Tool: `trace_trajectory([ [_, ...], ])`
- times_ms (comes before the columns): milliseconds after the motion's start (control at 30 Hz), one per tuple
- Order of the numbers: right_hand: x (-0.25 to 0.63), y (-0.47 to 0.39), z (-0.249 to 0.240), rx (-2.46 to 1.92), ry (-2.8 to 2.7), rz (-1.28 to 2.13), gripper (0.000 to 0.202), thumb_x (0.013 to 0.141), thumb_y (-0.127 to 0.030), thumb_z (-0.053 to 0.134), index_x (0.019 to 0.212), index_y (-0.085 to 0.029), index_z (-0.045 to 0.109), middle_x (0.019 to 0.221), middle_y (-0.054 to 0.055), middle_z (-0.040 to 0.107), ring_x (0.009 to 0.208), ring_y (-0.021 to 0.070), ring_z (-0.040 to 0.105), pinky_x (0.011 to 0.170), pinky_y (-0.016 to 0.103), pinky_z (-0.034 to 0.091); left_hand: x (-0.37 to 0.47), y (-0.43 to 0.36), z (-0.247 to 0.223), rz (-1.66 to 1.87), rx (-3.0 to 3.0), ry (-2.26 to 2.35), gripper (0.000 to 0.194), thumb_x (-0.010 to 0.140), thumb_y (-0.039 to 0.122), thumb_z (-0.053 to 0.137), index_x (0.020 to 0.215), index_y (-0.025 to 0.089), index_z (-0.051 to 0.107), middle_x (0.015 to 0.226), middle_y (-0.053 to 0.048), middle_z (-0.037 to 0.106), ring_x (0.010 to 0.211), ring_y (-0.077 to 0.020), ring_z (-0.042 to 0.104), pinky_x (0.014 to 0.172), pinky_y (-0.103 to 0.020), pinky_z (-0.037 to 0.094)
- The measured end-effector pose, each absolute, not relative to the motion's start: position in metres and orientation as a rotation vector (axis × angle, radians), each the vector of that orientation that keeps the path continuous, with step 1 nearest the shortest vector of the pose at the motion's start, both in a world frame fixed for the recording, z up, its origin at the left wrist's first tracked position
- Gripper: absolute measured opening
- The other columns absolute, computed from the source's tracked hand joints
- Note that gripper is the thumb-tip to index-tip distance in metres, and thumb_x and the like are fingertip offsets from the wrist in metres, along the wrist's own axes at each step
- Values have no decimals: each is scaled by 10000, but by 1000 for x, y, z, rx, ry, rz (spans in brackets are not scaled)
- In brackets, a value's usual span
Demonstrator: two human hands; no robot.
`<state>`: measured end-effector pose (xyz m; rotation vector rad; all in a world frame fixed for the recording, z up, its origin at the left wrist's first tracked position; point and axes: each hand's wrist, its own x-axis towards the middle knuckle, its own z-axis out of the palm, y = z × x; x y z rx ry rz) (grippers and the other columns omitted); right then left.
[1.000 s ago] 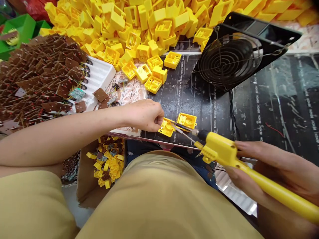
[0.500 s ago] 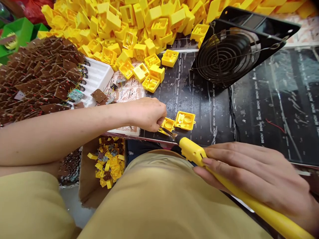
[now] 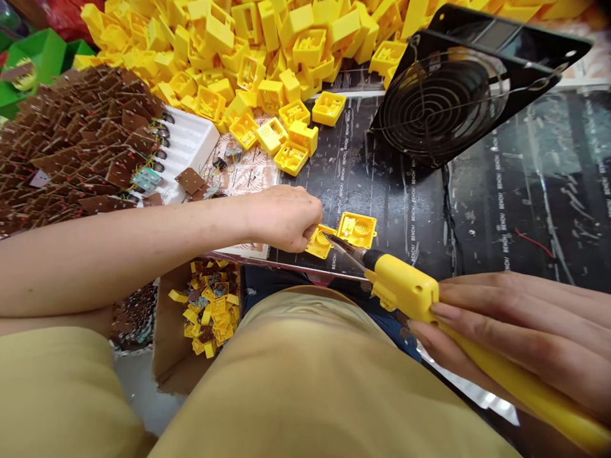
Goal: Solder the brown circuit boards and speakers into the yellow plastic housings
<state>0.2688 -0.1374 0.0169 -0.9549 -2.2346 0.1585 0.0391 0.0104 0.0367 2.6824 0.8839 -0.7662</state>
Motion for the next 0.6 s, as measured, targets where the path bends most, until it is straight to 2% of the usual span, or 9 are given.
trace_trajectory([
  [233, 263, -138, 13, -1019, -2171, 217, 282, 790, -125, 811, 983, -164, 609, 876, 23, 692, 807, 99, 662, 721, 246, 576, 41, 11, 40, -810, 2679, 848, 158, 748, 170, 596, 727, 218, 746, 656, -16, 675, 610, -171, 579, 584, -299, 331],
  [367, 262, -139, 9, -1076, -2091, 242, 285, 826, -165, 781, 1070, -195, 637, 850, 23, 710, 791, 123, 690, 697, 241, 597, 39, 9, 43, -799, 2680, 839, 167, 777, 191, 581, 787, 219, 745, 749, -35, 710, 759, -214, 648, 658, -305, 403],
  [467, 274, -137, -1, -1126, -2083, 212, 496, 854, -200, 748, 1321, -235, 582, 914, 33, 738, 743, 149, 710, 577, 232, 593, 25, 9, 43, -592, 2642, 895, 223, 799, 260, 632, 992, 209, 732, 930, -57, 741, 955, -250, 670, 799, -325, 475],
  [533, 284, -135, -9, -1110, -2139, 204, 668, 848, -212, 751, 1454, -252, 473, 1016, 51, 743, 726, 172, 722, 526, 239, 594, 9, 9, 37, -328, 2529, 943, 408, 796, 304, 681, 1188, 192, 657, 1127, -77, 725, 1075, -241, 659, 888, -319, 493],
  [600, 292, -135, -17, -1096, -2159, 249, 728, 851, -217, 740, 1500, -251, 413, 1099, 74, 731, 735, 197, 732, 524, 252, 609, -11, 9, 27, -48, 2362, 970, 551, 804, 328, 698, 1315, 180, 559, 1264, -93, 681, 1161, -220, 640, 939, -297, 497],
])
